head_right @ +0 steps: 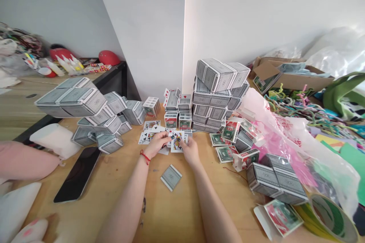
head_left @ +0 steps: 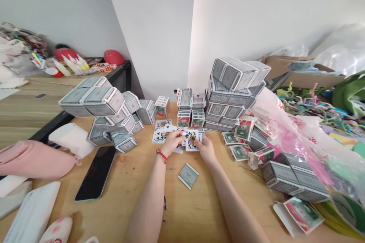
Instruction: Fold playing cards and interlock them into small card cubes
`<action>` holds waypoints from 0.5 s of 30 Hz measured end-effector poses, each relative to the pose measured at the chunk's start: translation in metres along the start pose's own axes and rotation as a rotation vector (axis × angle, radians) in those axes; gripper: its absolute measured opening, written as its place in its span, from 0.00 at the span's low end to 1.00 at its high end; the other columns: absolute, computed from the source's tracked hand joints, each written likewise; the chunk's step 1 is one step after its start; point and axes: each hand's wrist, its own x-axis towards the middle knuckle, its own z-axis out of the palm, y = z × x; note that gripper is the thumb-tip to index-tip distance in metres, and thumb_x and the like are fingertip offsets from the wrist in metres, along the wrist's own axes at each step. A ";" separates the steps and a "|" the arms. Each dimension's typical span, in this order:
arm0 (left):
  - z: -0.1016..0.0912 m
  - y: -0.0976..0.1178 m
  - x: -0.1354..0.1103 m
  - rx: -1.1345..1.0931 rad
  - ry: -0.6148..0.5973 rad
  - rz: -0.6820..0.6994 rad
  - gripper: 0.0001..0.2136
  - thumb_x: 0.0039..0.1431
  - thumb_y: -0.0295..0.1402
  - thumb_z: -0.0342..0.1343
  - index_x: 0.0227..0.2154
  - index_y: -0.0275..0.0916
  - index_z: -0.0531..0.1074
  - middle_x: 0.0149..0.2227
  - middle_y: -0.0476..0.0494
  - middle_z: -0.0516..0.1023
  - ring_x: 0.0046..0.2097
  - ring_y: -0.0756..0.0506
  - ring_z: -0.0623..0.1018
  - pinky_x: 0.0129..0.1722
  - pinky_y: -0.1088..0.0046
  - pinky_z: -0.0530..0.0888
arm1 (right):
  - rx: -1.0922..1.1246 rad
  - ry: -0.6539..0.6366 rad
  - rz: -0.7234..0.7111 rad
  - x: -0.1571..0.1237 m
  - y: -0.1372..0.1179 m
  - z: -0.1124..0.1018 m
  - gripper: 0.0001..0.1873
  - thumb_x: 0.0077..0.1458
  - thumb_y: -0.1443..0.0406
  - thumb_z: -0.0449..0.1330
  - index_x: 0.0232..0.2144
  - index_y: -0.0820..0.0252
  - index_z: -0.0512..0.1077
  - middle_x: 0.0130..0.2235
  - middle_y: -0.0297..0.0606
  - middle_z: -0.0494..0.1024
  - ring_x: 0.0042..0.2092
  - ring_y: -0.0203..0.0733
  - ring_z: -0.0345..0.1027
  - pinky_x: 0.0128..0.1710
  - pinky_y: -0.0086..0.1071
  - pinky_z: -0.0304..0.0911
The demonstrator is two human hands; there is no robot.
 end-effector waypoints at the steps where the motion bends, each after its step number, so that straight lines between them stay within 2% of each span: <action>1: 0.000 0.000 0.000 -0.001 0.001 0.000 0.11 0.42 0.36 0.54 0.18 0.36 0.60 0.16 0.55 0.59 0.19 0.56 0.57 0.20 0.79 0.54 | -0.002 0.008 -0.001 0.000 0.000 0.000 0.19 0.41 0.55 0.60 0.33 0.61 0.69 0.33 0.40 0.77 0.33 0.44 0.70 0.32 0.35 0.65; 7: 0.000 0.000 0.001 0.008 0.011 0.014 0.11 0.43 0.36 0.54 0.17 0.36 0.59 0.15 0.56 0.58 0.19 0.56 0.58 0.19 0.79 0.53 | 0.031 0.003 -0.002 -0.001 -0.003 0.003 0.19 0.40 0.55 0.60 0.34 0.60 0.68 0.32 0.40 0.77 0.32 0.44 0.71 0.30 0.35 0.66; 15: 0.001 -0.001 0.002 0.015 0.014 0.005 0.11 0.44 0.36 0.54 0.17 0.36 0.59 0.14 0.56 0.58 0.18 0.56 0.57 0.19 0.79 0.54 | 0.034 -0.007 -0.028 -0.003 -0.006 0.003 0.18 0.42 0.55 0.60 0.34 0.59 0.67 0.33 0.38 0.76 0.33 0.43 0.70 0.33 0.36 0.66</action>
